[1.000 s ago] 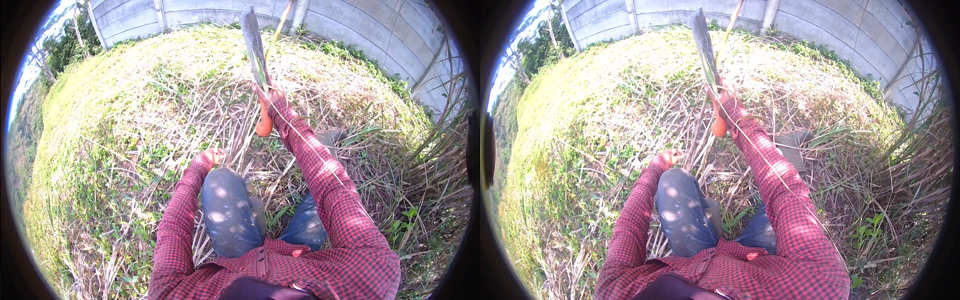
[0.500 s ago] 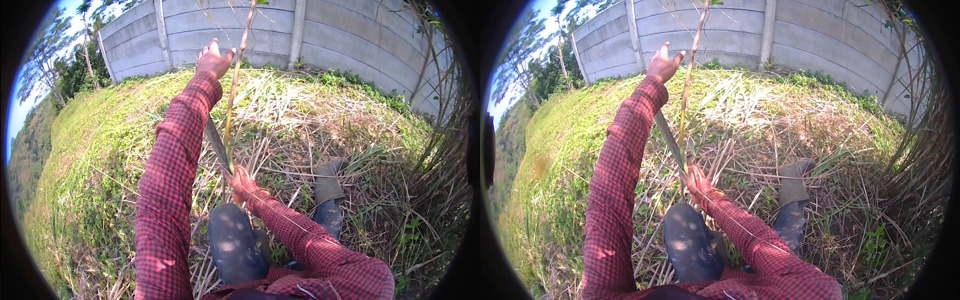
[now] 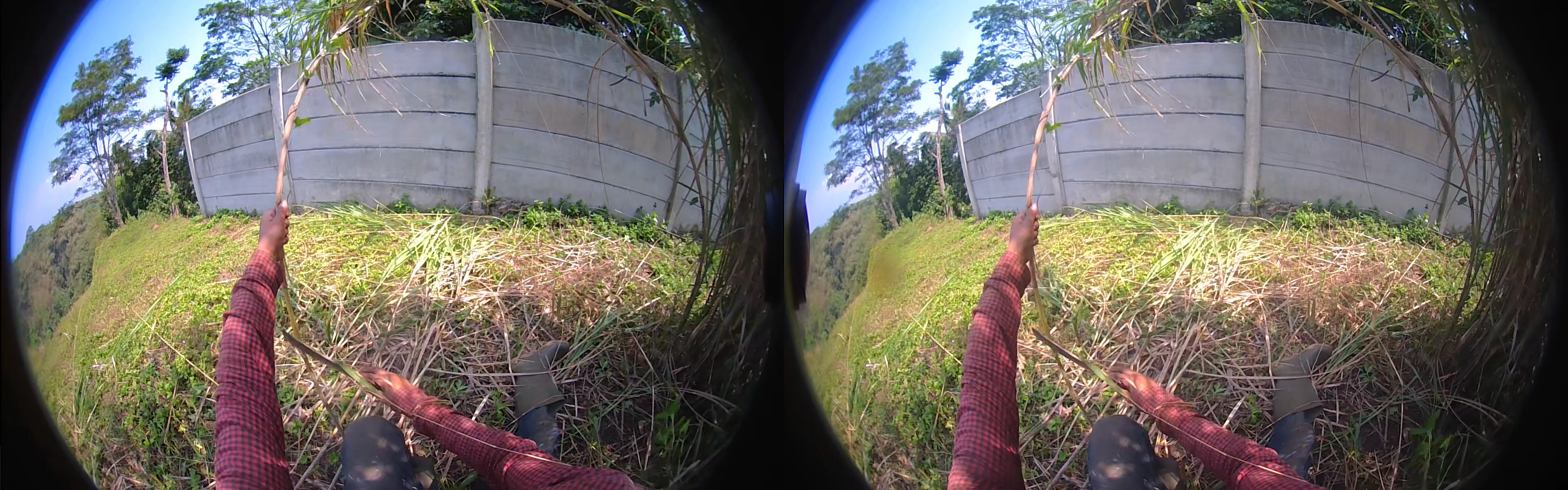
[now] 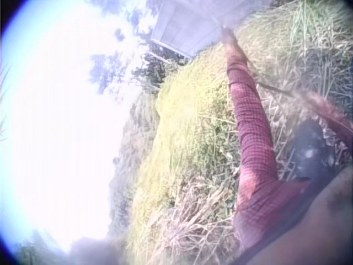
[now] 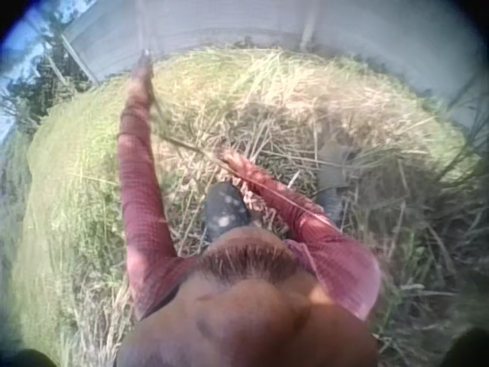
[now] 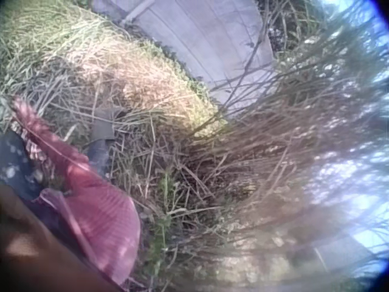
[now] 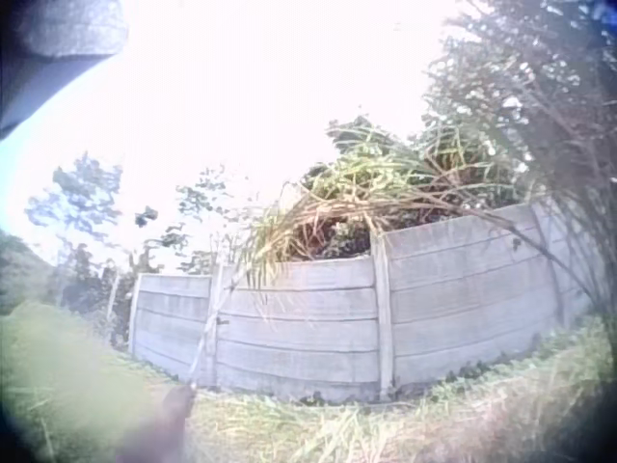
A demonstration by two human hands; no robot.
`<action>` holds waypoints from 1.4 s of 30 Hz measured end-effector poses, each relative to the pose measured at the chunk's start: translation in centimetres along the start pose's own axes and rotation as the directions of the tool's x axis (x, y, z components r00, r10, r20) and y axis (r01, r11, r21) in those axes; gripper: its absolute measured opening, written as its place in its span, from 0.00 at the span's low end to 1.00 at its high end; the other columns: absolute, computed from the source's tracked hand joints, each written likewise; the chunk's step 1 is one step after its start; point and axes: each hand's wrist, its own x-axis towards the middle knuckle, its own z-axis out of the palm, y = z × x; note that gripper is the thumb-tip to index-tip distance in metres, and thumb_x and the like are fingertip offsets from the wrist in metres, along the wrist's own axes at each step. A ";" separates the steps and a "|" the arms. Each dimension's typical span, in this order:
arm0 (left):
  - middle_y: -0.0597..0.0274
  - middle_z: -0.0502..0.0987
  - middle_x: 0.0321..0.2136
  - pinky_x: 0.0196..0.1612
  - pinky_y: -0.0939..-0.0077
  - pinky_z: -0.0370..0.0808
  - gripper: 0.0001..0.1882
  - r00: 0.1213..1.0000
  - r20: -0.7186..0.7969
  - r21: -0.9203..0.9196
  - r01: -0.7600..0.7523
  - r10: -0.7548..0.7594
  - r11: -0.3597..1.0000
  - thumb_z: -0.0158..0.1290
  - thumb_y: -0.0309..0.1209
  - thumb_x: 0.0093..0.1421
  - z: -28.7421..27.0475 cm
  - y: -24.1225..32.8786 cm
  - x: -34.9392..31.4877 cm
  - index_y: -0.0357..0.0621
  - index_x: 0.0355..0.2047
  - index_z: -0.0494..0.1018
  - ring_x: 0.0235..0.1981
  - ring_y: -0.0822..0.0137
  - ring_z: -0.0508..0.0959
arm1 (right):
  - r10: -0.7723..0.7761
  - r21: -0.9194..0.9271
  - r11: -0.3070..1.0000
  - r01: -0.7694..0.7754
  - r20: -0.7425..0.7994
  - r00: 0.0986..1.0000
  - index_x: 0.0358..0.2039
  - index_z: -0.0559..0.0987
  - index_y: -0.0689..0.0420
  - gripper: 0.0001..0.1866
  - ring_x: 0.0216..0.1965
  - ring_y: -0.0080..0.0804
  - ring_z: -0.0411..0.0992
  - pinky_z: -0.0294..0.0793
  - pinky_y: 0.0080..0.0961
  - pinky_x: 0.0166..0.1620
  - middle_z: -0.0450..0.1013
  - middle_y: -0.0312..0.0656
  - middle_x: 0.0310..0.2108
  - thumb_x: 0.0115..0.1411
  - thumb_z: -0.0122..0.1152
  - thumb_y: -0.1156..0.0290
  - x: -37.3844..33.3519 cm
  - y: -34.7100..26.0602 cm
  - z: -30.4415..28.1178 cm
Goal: The person sits on the ground and uses a knife to cut a long, thin stick into smaller pieces. They hold the stick with one hand and repeatedly slice through it with the knife in the other hand, dropping the cut pieces onto the ground.
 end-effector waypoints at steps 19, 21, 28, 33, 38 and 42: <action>0.81 0.52 0.09 0.07 0.87 0.46 0.16 0.781 -0.578 0.122 -0.204 0.236 0.971 0.46 0.51 0.55 -24.5 4.4 -1.6 0.54 0.22 0.64 0.06 0.84 0.50 | 0.632 0.138 0.752 -0.644 -0.427 0.646 0.45 0.72 0.51 0.21 0.38 0.37 0.71 0.68 0.30 0.40 0.73 0.49 0.34 0.52 0.56 0.58 -24.5 13.1 -9.8; 0.81 0.52 0.10 0.08 0.87 0.45 0.16 0.752 -0.601 0.102 -0.264 0.271 0.959 0.47 0.51 0.55 -23.5 6.3 0.2 0.55 0.22 0.64 0.07 0.84 0.49 | 0.653 0.216 0.741 -0.636 -0.455 0.606 0.46 0.72 0.51 0.20 0.33 0.31 0.72 0.69 0.27 0.37 0.73 0.45 0.31 0.52 0.56 0.58 -24.8 13.2 -10.2; 0.78 0.57 0.14 0.13 0.87 0.49 0.15 0.734 -0.620 -0.004 -0.356 0.277 0.935 0.51 0.50 0.52 -21.9 10.2 2.2 0.53 0.26 0.68 0.11 0.84 0.53 | 0.587 0.200 0.774 -0.601 -0.583 0.562 0.42 0.71 0.58 0.22 0.24 0.31 0.70 0.69 0.28 0.32 0.72 0.42 0.26 0.52 0.54 0.56 -18.6 8.0 -7.7; 0.65 0.69 0.33 0.27 0.82 0.62 0.24 0.711 -0.616 -0.064 -0.475 0.339 0.878 0.43 0.49 0.57 -14.2 7.8 1.2 0.41 0.42 0.68 0.27 0.75 0.65 | 0.595 0.147 0.741 -0.655 -0.595 0.540 0.43 0.70 0.58 0.20 0.28 0.32 0.70 0.68 0.29 0.34 0.71 0.44 0.30 0.53 0.53 0.60 -15.9 7.1 -7.9; 0.59 0.69 0.36 0.29 0.81 0.63 0.23 0.705 -0.660 -0.046 -0.383 0.259 0.923 0.36 0.46 0.61 -13.3 6.5 0.3 0.37 0.44 0.63 0.28 0.73 0.67 | 0.529 0.259 0.841 -0.475 -0.579 0.621 0.48 0.67 0.57 0.20 0.29 0.32 0.71 0.70 0.28 0.35 0.72 0.44 0.29 0.55 0.51 0.66 -12.5 0.1 -9.4; 0.65 0.65 0.22 0.20 0.81 0.58 0.15 0.763 -0.553 -0.106 -0.461 0.333 0.881 0.36 0.40 0.62 -9.5 2.0 -2.1 0.41 0.32 0.63 0.18 0.75 0.60 | 0.510 0.861 0.506 0.044 -0.340 0.790 0.55 0.58 0.54 0.26 0.20 0.25 0.69 0.72 0.21 0.22 0.69 0.40 0.27 0.56 0.50 0.69 -12.1 -1.8 -8.9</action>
